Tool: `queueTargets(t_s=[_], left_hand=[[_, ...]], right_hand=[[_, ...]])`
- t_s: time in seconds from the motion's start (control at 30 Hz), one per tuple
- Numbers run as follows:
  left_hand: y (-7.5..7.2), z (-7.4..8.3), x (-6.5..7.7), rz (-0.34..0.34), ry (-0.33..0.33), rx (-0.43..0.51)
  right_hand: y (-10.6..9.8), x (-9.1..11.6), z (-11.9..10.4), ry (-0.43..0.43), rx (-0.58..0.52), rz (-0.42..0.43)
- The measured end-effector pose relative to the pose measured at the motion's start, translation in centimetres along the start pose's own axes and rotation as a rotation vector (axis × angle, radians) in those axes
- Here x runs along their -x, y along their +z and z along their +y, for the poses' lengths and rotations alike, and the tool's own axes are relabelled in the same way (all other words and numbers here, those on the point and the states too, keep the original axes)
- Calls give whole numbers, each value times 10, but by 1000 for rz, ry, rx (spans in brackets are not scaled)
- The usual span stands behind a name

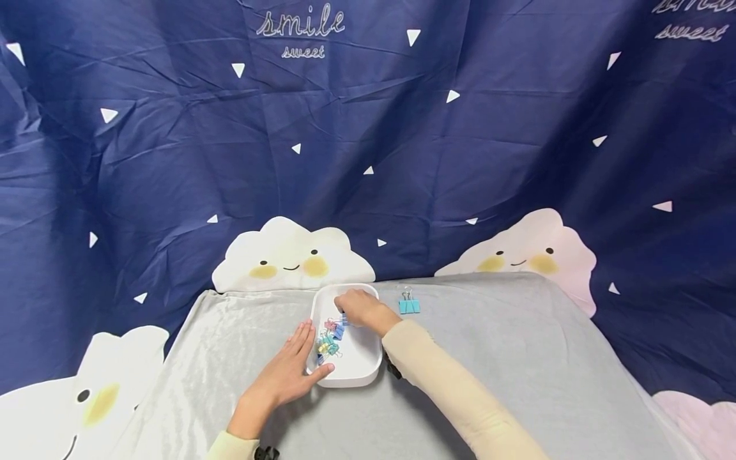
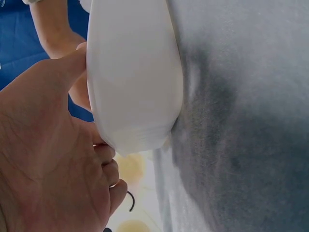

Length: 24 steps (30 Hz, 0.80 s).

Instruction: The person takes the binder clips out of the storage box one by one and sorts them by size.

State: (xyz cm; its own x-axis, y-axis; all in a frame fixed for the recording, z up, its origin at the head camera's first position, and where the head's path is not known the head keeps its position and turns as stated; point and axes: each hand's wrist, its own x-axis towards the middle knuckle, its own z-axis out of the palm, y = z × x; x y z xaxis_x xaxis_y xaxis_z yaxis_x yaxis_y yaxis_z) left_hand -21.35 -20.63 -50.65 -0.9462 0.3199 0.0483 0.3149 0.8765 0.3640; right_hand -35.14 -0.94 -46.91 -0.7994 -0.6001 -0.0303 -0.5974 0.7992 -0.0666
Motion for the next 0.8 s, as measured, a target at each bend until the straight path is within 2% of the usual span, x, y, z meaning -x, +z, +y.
queueTargets(t_s=[0.23,0.47,0.8], left_hand=[[0,1,1,-1,-1,3],[-1,2,2,-12,-9,4],[0,1,1,-17,-11,-3]], right_hand=[[0,0,8,-28,-9,60],[-5,-2,15,-76,-72,107],[-9,-3,15,-130,-50,151]])
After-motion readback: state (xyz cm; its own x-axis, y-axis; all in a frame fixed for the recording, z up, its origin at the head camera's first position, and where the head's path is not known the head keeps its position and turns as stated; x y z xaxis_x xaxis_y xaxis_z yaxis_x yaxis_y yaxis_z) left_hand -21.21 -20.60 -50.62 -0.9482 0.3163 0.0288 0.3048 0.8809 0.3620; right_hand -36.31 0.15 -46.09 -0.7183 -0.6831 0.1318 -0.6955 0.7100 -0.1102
